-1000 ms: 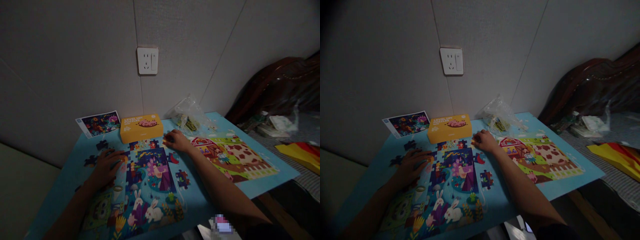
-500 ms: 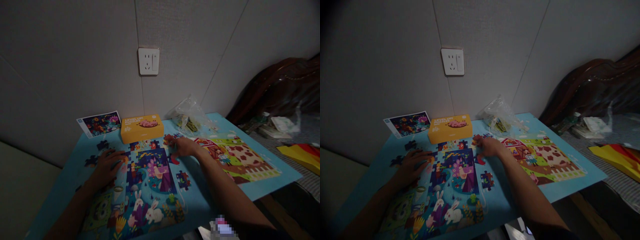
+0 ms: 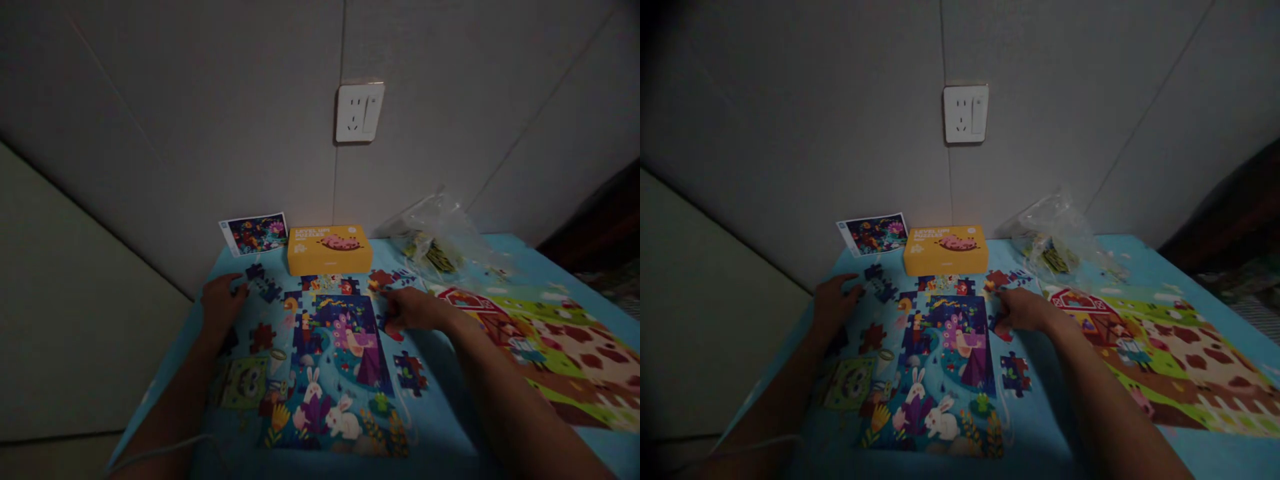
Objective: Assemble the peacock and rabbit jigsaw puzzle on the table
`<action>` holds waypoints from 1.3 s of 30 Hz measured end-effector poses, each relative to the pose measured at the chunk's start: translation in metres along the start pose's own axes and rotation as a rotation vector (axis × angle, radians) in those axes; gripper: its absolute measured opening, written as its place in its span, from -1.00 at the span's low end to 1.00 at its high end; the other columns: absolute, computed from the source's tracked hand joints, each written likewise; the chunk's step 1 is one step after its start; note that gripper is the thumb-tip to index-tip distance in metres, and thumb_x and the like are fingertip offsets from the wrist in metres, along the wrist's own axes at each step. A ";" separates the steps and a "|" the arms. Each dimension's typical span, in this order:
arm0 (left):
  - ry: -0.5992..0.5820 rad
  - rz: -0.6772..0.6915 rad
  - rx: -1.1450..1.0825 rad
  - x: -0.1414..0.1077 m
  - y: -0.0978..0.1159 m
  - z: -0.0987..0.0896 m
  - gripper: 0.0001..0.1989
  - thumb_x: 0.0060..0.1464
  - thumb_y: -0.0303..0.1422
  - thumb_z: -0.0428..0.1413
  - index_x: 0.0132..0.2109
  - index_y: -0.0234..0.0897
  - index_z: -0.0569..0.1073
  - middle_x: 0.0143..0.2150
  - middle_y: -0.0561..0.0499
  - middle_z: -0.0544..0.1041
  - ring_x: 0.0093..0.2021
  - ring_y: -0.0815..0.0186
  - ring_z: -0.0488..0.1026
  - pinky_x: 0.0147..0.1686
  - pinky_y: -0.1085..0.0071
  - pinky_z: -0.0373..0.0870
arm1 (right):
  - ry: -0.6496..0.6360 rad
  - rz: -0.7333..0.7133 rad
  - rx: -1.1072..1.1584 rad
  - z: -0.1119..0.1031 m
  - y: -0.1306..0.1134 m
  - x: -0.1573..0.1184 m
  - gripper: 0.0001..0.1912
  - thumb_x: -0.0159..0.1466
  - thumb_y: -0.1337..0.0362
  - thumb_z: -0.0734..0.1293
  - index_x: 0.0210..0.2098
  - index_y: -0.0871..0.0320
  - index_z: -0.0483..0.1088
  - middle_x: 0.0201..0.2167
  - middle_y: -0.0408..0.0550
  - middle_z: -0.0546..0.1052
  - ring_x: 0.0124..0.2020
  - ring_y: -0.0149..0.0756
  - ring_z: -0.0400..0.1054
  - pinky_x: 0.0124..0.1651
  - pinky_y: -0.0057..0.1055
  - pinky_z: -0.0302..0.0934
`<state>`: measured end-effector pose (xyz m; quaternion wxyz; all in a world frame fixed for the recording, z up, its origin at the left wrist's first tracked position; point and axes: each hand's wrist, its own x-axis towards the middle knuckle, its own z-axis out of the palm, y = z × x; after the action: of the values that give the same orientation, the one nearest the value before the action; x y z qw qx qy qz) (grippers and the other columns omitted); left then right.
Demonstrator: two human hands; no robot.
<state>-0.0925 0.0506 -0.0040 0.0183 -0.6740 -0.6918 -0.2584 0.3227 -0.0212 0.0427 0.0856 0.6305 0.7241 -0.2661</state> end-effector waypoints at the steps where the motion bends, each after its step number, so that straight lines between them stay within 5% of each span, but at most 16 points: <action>1: -0.028 -0.022 0.021 0.000 -0.001 -0.001 -0.64 0.09 -0.21 0.05 -0.04 -0.28 0.52 0.00 -0.14 0.56 0.05 0.05 0.42 0.14 0.11 0.25 | -0.005 -0.005 0.002 0.001 0.001 0.001 -0.76 0.00 0.21 0.47 -0.42 0.18 0.40 -0.47 -0.10 0.48 -0.41 -0.25 0.37 -0.45 -0.44 0.02; 11: -0.135 -0.064 0.058 0.000 -0.004 -0.006 -0.66 0.08 -0.11 0.12 -0.08 -0.18 0.57 0.01 -0.12 0.52 0.06 -0.05 0.36 0.01 0.05 0.30 | 0.005 -0.052 -0.008 0.009 0.010 0.007 -0.77 0.05 0.19 0.42 -0.51 0.16 0.31 -0.54 -0.14 0.39 -0.49 -0.32 0.25 -0.48 -0.43 -0.06; 19: -0.241 0.179 -0.005 -0.019 0.023 0.000 -0.57 -0.09 -0.07 0.29 -0.07 -0.11 0.52 0.12 -0.11 0.38 0.19 -0.04 0.20 0.10 0.01 0.19 | 0.310 -0.266 -0.070 0.011 -0.011 0.014 -0.76 0.25 0.24 0.23 -0.53 0.16 0.27 -0.57 -0.09 0.39 -0.55 -0.38 0.21 -0.44 -0.42 -0.03; 28: -0.273 0.176 -0.040 -0.019 0.024 -0.001 -0.73 -0.06 -0.13 0.27 -0.28 -0.19 0.51 0.13 -0.11 0.35 0.19 -0.05 0.17 0.12 0.02 0.17 | 0.275 -0.265 -0.133 0.018 -0.027 0.017 -0.75 0.25 0.26 0.22 -0.55 0.14 0.21 -0.54 -0.07 0.40 -0.53 -0.37 0.24 -0.43 -0.44 -0.01; 33: -0.240 0.117 0.061 -0.021 0.027 -0.005 -0.52 -0.11 0.00 0.27 -0.09 -0.17 0.51 0.01 -0.14 0.39 0.12 -0.05 0.22 0.08 0.03 0.19 | 0.271 -0.275 -0.131 0.017 -0.029 0.017 -0.74 0.25 0.25 0.22 -0.56 0.15 0.22 -0.55 -0.06 0.41 -0.51 -0.36 0.25 -0.43 -0.44 -0.03; 39: -0.289 0.033 0.102 -0.020 0.025 -0.007 -0.50 -0.14 0.08 0.24 -0.18 -0.19 0.52 -0.06 -0.14 0.38 0.08 -0.06 0.23 0.06 0.06 0.20 | 0.290 -0.284 -0.128 0.020 -0.027 0.019 -0.74 0.26 0.24 0.22 -0.54 0.16 0.26 -0.54 -0.06 0.42 -0.51 -0.37 0.24 -0.42 -0.43 -0.05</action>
<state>-0.0693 0.0286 0.0036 -0.0431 -0.7138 -0.6882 -0.1227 0.2891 -0.0161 0.0247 -0.0176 0.5472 0.8258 -0.1354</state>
